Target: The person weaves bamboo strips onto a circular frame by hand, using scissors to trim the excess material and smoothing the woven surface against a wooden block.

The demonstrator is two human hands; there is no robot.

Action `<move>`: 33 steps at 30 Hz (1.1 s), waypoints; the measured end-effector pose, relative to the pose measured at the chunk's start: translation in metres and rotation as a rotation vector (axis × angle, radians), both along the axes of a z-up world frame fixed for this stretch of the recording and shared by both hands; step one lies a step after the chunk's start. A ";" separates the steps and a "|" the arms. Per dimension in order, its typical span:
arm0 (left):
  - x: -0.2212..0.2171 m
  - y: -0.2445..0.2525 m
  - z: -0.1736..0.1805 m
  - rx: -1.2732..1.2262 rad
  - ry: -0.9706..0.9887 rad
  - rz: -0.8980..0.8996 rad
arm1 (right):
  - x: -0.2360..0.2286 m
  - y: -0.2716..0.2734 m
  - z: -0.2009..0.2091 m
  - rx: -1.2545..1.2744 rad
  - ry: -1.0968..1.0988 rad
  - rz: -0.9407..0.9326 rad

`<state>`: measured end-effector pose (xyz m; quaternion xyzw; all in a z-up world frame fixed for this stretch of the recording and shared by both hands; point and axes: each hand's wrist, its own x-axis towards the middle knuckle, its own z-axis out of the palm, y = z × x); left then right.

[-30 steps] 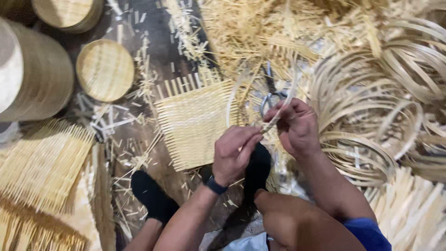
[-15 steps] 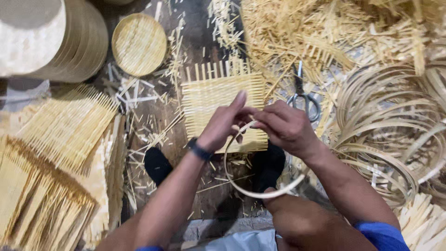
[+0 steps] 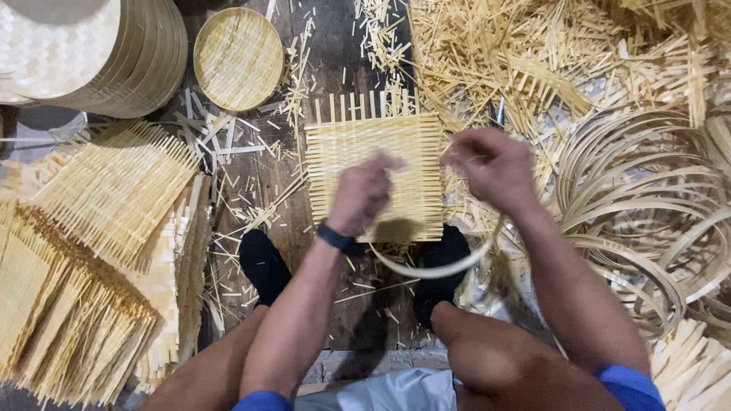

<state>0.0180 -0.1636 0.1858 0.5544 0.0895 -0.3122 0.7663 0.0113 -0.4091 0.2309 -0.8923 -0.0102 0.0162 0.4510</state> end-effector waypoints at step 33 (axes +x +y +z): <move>-0.004 0.071 0.029 -0.221 0.119 0.463 | -0.010 0.011 0.009 1.056 0.559 -0.157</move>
